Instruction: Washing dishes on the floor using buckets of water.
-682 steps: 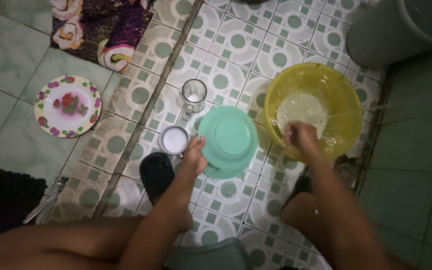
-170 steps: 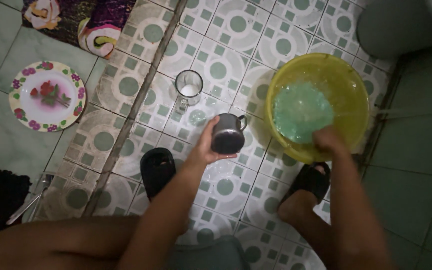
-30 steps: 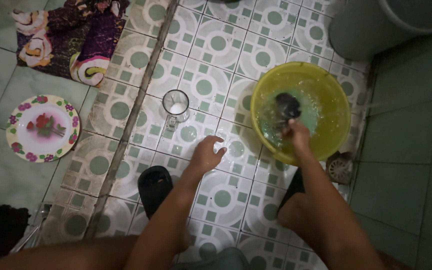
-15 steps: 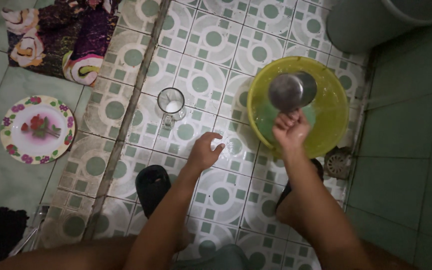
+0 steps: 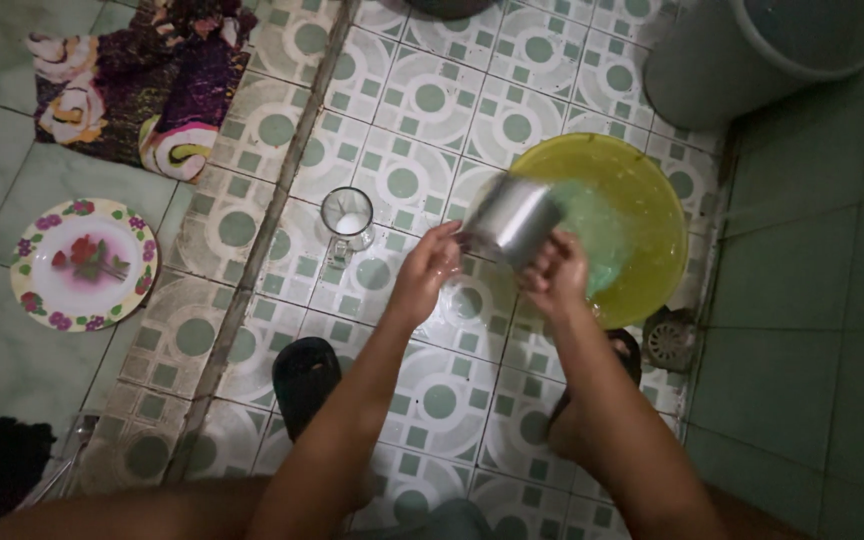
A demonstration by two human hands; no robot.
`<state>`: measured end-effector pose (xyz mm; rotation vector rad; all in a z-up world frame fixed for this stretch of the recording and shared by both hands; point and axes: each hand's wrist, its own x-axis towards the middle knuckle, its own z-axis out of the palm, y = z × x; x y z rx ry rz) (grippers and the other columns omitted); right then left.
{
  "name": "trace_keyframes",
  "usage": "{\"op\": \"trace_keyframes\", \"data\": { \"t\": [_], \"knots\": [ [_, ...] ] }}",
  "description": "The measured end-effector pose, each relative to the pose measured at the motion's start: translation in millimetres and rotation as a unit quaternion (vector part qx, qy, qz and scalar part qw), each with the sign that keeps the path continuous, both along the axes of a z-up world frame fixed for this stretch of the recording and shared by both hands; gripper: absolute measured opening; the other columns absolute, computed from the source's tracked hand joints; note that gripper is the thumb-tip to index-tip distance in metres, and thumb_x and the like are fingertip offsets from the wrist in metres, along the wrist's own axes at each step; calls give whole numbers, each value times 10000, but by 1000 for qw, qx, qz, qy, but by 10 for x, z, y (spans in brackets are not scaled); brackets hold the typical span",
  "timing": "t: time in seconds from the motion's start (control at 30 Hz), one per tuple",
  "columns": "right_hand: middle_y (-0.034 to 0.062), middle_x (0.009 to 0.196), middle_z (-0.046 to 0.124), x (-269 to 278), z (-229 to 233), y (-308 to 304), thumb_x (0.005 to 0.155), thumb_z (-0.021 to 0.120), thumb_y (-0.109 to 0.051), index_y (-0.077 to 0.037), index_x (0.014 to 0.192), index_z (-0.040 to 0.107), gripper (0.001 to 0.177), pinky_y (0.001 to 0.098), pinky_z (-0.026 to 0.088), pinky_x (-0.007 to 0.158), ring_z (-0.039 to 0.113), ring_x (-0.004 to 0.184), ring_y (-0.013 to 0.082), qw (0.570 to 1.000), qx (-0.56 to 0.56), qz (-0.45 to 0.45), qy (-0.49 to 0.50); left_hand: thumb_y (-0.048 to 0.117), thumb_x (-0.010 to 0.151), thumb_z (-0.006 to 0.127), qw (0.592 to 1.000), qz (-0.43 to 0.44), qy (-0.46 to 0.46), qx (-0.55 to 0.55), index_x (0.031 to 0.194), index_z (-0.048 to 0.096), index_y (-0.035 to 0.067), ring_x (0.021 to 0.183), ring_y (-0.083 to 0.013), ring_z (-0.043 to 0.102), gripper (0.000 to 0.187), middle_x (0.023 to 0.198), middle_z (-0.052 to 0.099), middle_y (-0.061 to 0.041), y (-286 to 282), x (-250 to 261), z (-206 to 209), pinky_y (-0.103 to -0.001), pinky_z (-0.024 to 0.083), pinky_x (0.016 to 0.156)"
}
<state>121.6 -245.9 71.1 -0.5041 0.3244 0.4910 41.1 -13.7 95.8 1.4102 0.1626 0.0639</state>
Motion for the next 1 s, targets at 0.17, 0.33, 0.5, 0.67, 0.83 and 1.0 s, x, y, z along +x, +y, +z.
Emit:
{"op": "trace_keyframes", "data": {
  "t": [0.17, 0.33, 0.5, 0.67, 0.83, 1.0],
  "knots": [
    [6, 558, 451, 18, 118, 20, 997, 553, -375, -125, 687, 499, 402, 277, 285, 389, 389, 429, 116, 910, -300, 193, -211, 306, 817, 861, 997, -72, -19, 28, 1453, 478, 39, 1152, -208, 649, 790, 1279, 665, -140, 109, -113, 209, -367, 548, 991],
    [68, 793, 601, 5, 494, 232, 997, 603, -298, -37, 955, 610, 265, 286, 447, 541, 542, 585, 137, 846, -353, 183, -355, 322, 648, 952, 979, 15, -126, 162, 1417, 455, 30, 1192, -222, 641, 961, 1279, 643, -118, 175, -205, 389, -390, 533, 1017],
    [112, 1129, 682, 125, 457, 255, 992, 610, -246, -35, 1141, 603, 259, 302, 510, 635, 606, 717, 147, 872, -322, 30, -367, 327, 573, 961, 949, 73, -178, 250, 1393, 451, 15, 1161, -270, 649, 1015, 1262, 629, -150, 330, -313, 36, -381, 530, 989],
    [127, 1058, 689, 378, 365, 220, 1034, 627, -200, -60, 1092, 577, 160, 326, 508, 639, 560, 695, 151, 890, -341, -83, -292, 611, 720, 759, 834, -104, 450, -304, 1364, 576, 170, 1086, -370, 717, 801, 1179, 739, -163, 262, -647, -865, -610, 599, 864],
    [83, 888, 581, 535, 316, 348, 1063, 655, -148, -26, 1079, 600, 135, 351, 482, 649, 515, 682, 171, 894, -310, -74, -315, 493, 812, 800, 856, -103, 329, -386, 1376, 579, 95, 1098, -292, 689, 726, 1225, 695, -99, 511, -763, -1787, -535, 576, 958],
    [32, 740, 486, 554, 212, 563, 1122, 673, -110, 13, 1004, 609, 182, 345, 440, 667, 450, 628, 141, 895, -288, -35, -338, 333, 898, 793, 878, -60, 6, -476, 1352, 632, 55, 1157, -235, 671, 556, 1284, 683, -79, 1702, -573, -1958, -447, 528, 1072]
  ]
}}
